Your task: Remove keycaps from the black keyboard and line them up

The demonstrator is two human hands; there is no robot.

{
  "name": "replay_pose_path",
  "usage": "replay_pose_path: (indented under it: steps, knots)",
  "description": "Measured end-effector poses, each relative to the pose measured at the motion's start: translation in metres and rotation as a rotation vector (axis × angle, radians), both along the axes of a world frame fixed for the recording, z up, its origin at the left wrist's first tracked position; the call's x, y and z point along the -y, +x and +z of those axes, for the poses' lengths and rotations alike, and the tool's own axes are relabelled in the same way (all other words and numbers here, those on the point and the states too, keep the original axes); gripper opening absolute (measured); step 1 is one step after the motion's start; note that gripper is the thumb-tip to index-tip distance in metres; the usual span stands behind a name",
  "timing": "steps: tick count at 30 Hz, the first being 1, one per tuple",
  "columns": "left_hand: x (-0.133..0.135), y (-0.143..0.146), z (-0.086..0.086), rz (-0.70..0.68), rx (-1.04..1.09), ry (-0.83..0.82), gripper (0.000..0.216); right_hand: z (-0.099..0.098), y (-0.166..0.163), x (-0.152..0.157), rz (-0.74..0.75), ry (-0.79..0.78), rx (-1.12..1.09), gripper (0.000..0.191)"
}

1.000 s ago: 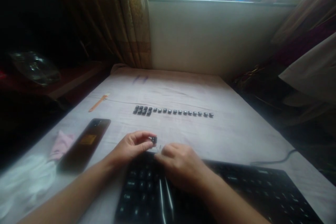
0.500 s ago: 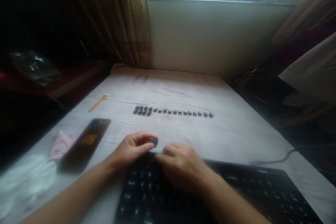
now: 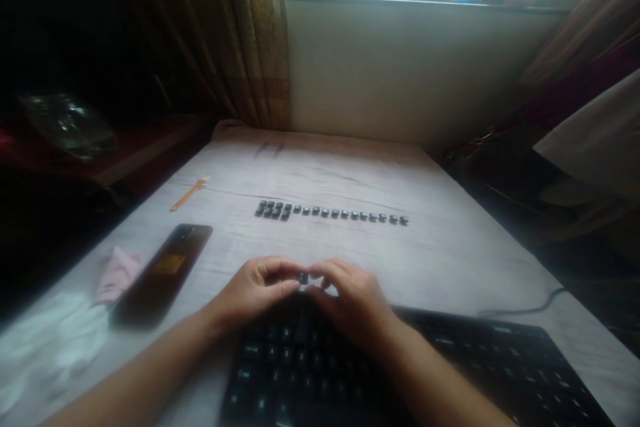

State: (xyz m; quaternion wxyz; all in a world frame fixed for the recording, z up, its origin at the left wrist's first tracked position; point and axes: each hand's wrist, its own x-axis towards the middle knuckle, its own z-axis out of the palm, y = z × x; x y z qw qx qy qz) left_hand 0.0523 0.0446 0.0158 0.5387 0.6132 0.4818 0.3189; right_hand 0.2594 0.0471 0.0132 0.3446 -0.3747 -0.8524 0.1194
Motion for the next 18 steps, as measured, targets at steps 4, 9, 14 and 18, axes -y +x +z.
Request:
replay_pose_path:
  steps: [4,9,14,18]
  knots:
    - [-0.001,0.002,0.0,-0.01,-0.012,0.034,0.021,0.0,-0.001,0.0,-0.001,0.006,-0.008,0.009]
    - [-0.001,0.001,-0.002,-0.012,-0.014,0.047,0.024,0.001,-0.003,0.002,-0.045,-0.04,-0.042,0.004]
    - [-0.008,-0.001,-0.009,0.209,-0.021,0.057,0.031,0.02,0.002,-0.011,-0.135,-0.314,-0.142,0.005]
    - [-0.013,-0.002,-0.014,0.358,0.024,0.084,0.035,0.04,-0.001,-0.04,-0.2,-0.422,-0.084,0.007]
